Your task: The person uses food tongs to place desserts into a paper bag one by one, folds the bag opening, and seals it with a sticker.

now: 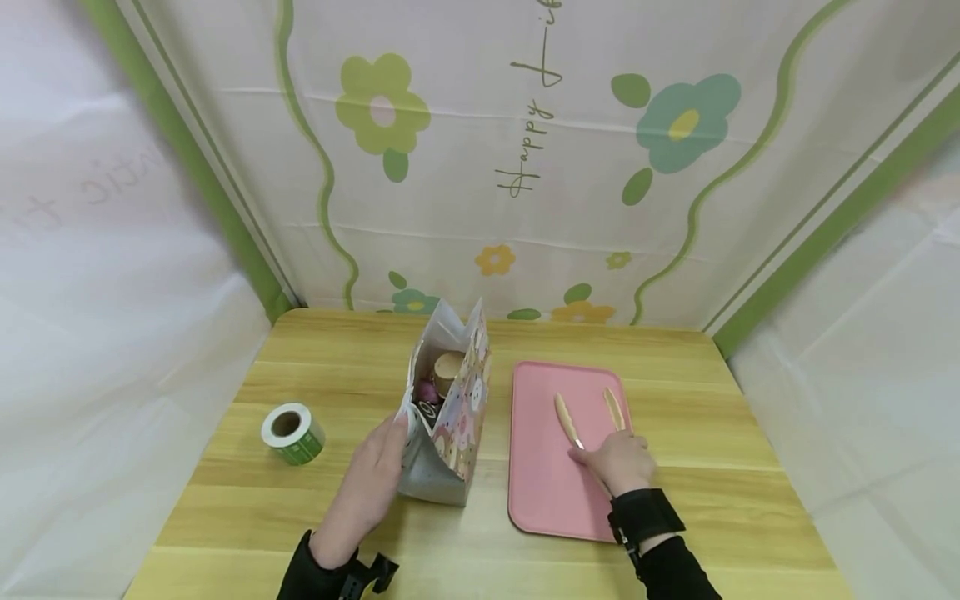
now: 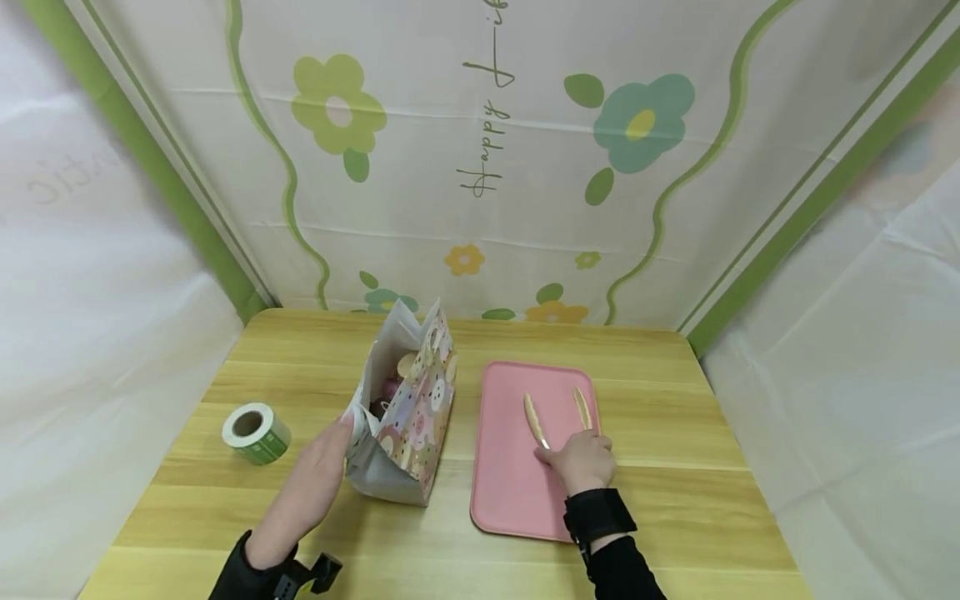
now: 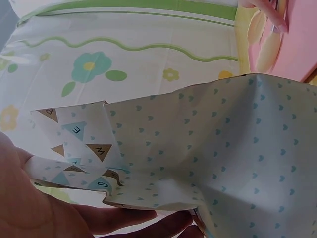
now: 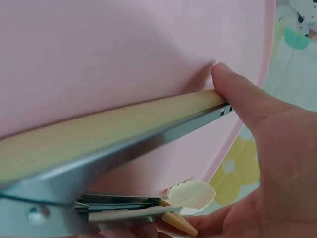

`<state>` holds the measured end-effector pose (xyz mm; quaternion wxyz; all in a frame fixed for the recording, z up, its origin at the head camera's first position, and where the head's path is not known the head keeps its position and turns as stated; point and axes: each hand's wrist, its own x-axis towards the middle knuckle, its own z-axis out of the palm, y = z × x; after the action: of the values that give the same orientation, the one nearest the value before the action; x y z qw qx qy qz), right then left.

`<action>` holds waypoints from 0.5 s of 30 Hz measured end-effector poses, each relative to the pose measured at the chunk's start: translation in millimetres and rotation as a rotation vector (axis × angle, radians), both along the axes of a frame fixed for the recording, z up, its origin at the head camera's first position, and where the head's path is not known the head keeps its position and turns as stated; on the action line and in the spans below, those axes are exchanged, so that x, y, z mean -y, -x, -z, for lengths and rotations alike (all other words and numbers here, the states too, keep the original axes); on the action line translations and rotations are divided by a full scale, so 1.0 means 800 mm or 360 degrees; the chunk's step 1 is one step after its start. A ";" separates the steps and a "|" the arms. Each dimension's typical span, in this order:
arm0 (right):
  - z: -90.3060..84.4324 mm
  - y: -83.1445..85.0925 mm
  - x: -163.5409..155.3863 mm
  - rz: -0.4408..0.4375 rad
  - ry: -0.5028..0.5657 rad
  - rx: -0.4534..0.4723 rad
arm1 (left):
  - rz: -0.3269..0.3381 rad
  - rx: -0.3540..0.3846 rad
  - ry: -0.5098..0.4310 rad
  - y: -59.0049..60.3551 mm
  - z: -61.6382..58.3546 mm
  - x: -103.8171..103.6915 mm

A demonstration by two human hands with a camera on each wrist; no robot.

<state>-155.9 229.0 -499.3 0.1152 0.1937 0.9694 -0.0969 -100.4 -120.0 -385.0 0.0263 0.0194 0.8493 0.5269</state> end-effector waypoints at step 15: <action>-0.128 -0.030 0.084 -0.0650 0.0855 -0.0454 | 0.0244 -0.0413 -0.0078 -0.014 0.011 -0.038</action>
<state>-132.2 161.6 -396.7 0.0425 -0.0566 0.9344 -0.3490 -89.0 -89.5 -393.9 -0.0442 0.1527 0.8285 0.5370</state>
